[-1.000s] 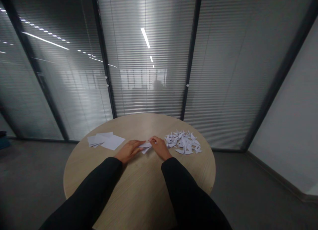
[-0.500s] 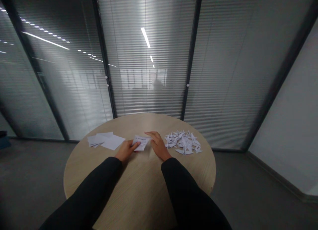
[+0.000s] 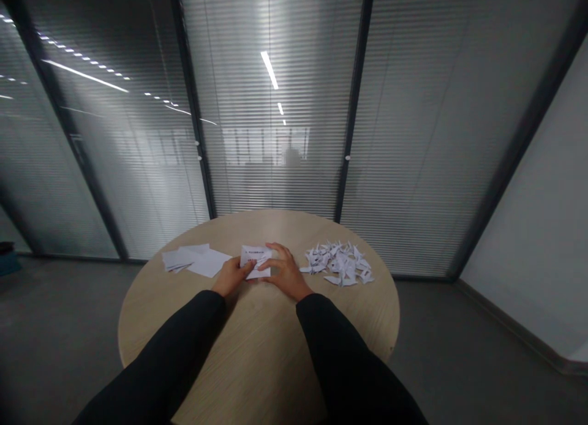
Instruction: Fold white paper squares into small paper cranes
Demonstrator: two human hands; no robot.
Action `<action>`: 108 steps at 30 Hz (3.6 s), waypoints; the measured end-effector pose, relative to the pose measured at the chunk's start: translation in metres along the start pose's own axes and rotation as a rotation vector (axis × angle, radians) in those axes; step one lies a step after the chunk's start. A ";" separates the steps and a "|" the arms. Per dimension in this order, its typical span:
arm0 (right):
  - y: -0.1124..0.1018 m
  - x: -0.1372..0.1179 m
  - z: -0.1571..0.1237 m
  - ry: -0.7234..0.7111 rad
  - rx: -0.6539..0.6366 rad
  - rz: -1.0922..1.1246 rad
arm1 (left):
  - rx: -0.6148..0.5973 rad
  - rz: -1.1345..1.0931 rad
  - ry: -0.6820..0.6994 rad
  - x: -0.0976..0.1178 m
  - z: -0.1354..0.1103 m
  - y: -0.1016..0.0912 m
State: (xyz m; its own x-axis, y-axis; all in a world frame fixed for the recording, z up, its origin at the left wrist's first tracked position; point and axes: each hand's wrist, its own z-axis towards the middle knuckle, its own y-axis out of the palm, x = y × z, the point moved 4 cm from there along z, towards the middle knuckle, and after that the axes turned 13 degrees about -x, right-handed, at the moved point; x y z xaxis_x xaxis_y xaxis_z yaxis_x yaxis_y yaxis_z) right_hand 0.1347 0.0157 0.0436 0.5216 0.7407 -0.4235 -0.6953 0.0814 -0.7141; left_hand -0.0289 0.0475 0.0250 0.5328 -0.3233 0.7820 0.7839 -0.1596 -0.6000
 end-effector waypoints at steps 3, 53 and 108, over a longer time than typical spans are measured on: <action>-0.001 0.004 0.000 0.011 0.030 0.030 | 0.050 -0.156 0.036 -0.005 0.005 -0.002; -0.004 0.024 -0.003 0.334 0.335 0.606 | -0.273 -1.232 0.063 0.022 -0.011 0.030; -0.004 0.019 -0.002 0.352 0.285 0.639 | 0.029 -0.561 0.346 0.014 -0.002 0.013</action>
State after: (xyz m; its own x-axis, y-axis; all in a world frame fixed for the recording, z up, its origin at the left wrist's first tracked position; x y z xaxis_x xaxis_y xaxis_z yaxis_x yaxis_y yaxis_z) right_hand 0.1481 0.0277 0.0368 0.0703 0.4502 -0.8901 -0.9888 -0.0863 -0.1217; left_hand -0.0121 0.0387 0.0283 -0.0887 -0.4801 0.8727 0.9237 -0.3674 -0.1083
